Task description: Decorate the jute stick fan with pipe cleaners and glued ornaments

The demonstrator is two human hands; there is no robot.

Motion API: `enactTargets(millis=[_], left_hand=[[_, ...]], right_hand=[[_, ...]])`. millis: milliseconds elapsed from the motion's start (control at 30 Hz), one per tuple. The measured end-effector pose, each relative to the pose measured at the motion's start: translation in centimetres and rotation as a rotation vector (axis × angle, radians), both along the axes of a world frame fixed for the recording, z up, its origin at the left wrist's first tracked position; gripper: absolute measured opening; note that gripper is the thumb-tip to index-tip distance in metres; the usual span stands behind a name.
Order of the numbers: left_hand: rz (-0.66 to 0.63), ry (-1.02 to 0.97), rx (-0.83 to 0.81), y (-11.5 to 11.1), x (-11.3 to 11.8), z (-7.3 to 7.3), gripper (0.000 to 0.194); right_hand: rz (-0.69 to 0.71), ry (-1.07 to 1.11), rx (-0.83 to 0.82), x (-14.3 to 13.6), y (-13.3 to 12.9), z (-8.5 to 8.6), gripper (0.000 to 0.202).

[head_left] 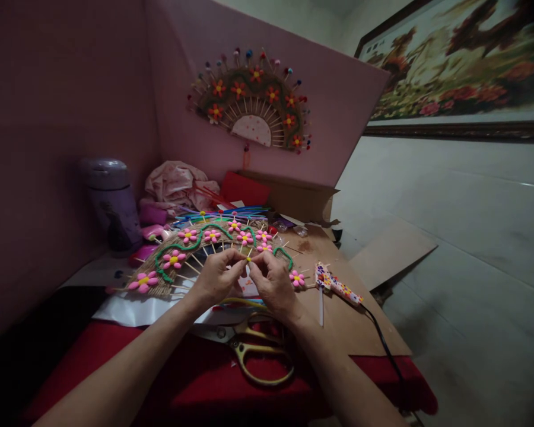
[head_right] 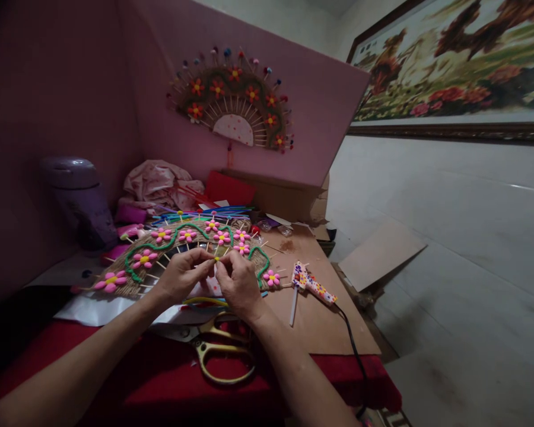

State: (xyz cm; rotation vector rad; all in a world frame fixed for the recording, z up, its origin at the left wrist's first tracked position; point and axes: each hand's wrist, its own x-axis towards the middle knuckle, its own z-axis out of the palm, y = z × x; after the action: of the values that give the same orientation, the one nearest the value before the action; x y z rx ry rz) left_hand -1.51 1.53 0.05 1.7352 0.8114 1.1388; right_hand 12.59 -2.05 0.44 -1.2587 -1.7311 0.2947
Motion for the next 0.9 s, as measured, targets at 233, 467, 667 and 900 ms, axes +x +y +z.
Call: enactTargets(millis=[233,467,667,900], left_hand=[[0.066,0.014,0.047,0.2,0.4,-0.3,0.011],[-0.031,-0.363,-0.352,-0.1,0.7,1.0,0.022],[-0.095,-0.577,-0.525,0.0,1.1,0.7,0.027],[-0.194,-0.577,-0.545,0.7,0.7,-0.2,0.025]], right_hand=[[0.025,0.202,-0.096,0.0,0.4,-0.7,0.014],[0.358,0.835,-0.429,0.0,1.1,-1.1,0.024],[0.487,1.007,-0.549,-0.4,0.8,-0.7,0.027],[0.296,0.835,-0.388,-0.3,0.7,-0.9,0.027]])
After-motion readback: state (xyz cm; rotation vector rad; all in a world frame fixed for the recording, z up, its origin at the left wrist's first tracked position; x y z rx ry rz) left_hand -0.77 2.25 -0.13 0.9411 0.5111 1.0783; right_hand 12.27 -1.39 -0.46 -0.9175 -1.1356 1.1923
